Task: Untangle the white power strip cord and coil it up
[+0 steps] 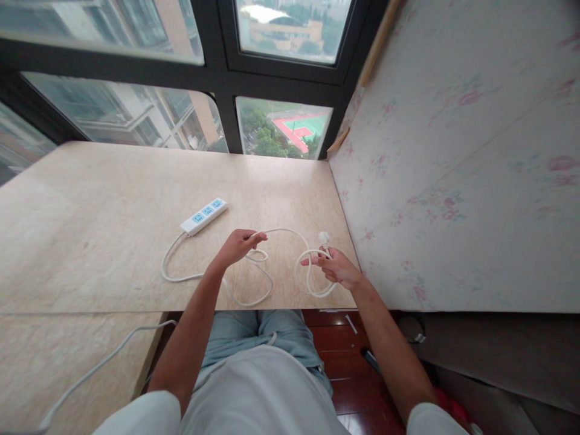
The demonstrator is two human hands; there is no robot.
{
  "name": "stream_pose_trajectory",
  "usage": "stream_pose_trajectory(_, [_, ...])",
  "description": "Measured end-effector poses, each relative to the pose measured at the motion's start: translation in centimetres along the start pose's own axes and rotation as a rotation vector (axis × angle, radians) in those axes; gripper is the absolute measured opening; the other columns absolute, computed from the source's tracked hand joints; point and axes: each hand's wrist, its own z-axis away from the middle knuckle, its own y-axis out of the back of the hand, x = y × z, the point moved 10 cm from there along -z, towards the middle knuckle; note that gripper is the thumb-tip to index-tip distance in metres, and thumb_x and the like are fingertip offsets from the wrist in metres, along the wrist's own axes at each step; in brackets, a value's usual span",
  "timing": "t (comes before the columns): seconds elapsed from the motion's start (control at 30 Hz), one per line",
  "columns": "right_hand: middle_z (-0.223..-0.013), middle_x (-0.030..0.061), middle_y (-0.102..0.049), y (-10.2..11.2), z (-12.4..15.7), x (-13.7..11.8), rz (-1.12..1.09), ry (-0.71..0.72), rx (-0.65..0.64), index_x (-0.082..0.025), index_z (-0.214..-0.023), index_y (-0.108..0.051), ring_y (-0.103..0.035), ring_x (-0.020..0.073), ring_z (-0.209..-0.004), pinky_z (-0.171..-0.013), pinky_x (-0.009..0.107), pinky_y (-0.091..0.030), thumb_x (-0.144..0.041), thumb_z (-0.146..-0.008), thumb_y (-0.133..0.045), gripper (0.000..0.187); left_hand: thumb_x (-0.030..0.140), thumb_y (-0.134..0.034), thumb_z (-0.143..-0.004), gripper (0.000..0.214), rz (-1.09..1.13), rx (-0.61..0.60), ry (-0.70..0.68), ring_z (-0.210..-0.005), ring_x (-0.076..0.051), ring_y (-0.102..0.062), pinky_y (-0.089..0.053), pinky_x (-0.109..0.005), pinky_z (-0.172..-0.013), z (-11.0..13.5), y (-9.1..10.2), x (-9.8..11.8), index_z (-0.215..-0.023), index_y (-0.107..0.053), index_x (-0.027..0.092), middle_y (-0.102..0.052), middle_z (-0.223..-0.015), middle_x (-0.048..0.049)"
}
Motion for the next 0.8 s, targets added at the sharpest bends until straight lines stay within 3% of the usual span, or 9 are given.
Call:
stream_pose_trajectory(0.07, [-0.094, 0.0044, -0.075, 0.0, 0.2, -0.1, 0.009, -0.005, 0.002, -0.022, -0.075, -0.036, -0.018, -0.0016, -0.035, -0.031, 0.018, -0.010, -0.046, -0.068, -0.079, 0.050, 0.059, -0.054, -0.084, 0.047, -0.153, 0.015, 0.032, -0.057, -0.016, -0.057, -0.042, -0.025, -0.054, 0.3, 0.1, -0.9, -0.085, -0.073, 0.015, -0.064, -0.065, -0.0046])
stream_pose_trajectory(0.13, [-0.089, 0.0030, -0.074, -0.2, 0.4, -0.3, 0.030, -0.015, -0.001, -0.022, -0.074, -0.036, -0.019, -0.0015, -0.035, -0.031, 0.018, -0.010, -0.045, -0.067, -0.080, 0.050, 0.056, -0.059, -0.082, 0.050, -0.311, 0.112, -0.035, -0.088, -0.026, -0.066, -0.051, -0.035, -0.077, 0.9, 0.7, 0.1, -0.110, -0.068, 0.015, -0.070, -0.095, -0.0122])
stream_pose_trajectory(0.2, [-0.082, 0.0008, -0.073, -0.5, 0.5, -0.5, 0.063, -0.026, -0.016, -0.022, -0.074, -0.037, -0.019, -0.0014, -0.034, -0.031, 0.018, -0.010, -0.045, -0.067, -0.080, 0.049, 0.052, -0.066, -0.078, 0.065, -0.446, 0.258, -0.182, -0.124, -0.035, -0.051, -0.043, -0.048, -0.100, 1.8, 0.9, 3.3, -0.130, -0.055, 0.014, -0.059, -0.128, -0.0196])
stream_pose_trajectory(0.23, [-0.078, -0.0009, -0.071, -0.8, 0.5, -0.6, 0.087, -0.031, -0.027, -0.022, -0.074, -0.038, -0.019, -0.0014, -0.034, -0.031, 0.018, -0.010, -0.045, -0.067, -0.080, 0.048, 0.049, -0.066, -0.079, 0.067, -0.476, 0.271, -0.274, -0.136, -0.037, -0.039, -0.035, -0.052, -0.107, 2.2, 0.3, 5.3, -0.134, -0.051, 0.014, -0.051, -0.138, -0.0207])
stream_pose_trajectory(0.3, [-0.065, -0.0060, -0.062, -1.3, 0.6, -1.0, 0.146, -0.041, -0.045, -0.022, -0.074, -0.041, -0.019, -0.0010, -0.034, -0.031, 0.017, -0.011, -0.045, -0.067, -0.080, 0.046, 0.046, -0.065, -0.082, 0.061, -0.404, 0.140, -0.479, -0.143, -0.034, -0.029, -0.028, -0.052, -0.113, 2.8, -2.4, 9.3, -0.135, -0.051, 0.018, -0.047, -0.144, -0.0179])
stream_pose_trajectory(0.4, [-0.050, -0.0129, -0.040, -1.7, 0.9, -1.8, 0.229, -0.053, -0.038, -0.022, -0.073, -0.043, -0.020, 0.0003, -0.034, -0.031, 0.017, -0.014, -0.048, -0.065, -0.081, 0.047, 0.045, -0.072, -0.076, 0.058, -0.203, -0.149, -0.628, -0.135, -0.033, -0.043, -0.029, -0.049, -0.113, 3.2, -6.4, 13.1, -0.128, -0.059, 0.023, -0.059, -0.132, -0.0147])
stream_pose_trajectory(0.47, [-0.049, -0.0139, -0.032, -1.6, 1.2, -2.5, 0.267, -0.053, -0.021, -0.022, -0.073, -0.044, -0.021, 0.0008, -0.034, -0.031, 0.016, -0.014, -0.051, -0.064, -0.081, 0.048, 0.046, -0.077, -0.071, 0.062, -0.132, -0.225, -0.617, -0.112, -0.032, -0.061, -0.038, -0.044, -0.104, 2.9, -7.5, 13.6, -0.127, -0.061, 0.023, -0.069, -0.110, -0.0135])
stream_pose_trajectory(0.6, [-0.051, -0.0129, -0.030, -1.0, 2.0, -3.6, 0.306, -0.030, -0.017, -0.019, -0.082, -0.054, -0.019, 0.0016, -0.035, -0.032, 0.018, -0.013, -0.059, -0.069, -0.075, 0.046, 0.047, -0.080, -0.066, 0.067, -0.133, -0.229, -0.524, -0.070, -0.024, -0.065, -0.045, -0.031, -0.075, 2.2, -7.8, 11.7, -0.126, -0.063, 0.023, -0.071, -0.078, -0.0075])
stream_pose_trajectory(0.8, [-0.048, -0.0124, -0.022, -0.9, 1.9, -4.9, 0.526, -0.001, -0.074, -0.015, -0.081, -0.063, -0.017, 0.0034, -0.036, -0.034, 0.020, -0.013, -0.067, -0.078, -0.061, 0.052, 0.054, -0.074, -0.071, 0.067, -0.235, -0.407, -0.409, -0.066, -0.019, -0.063, -0.039, -0.025, -0.064, 3.4, -10.3, 9.0, -0.128, -0.059, 0.023, -0.069, -0.078, -0.0035])
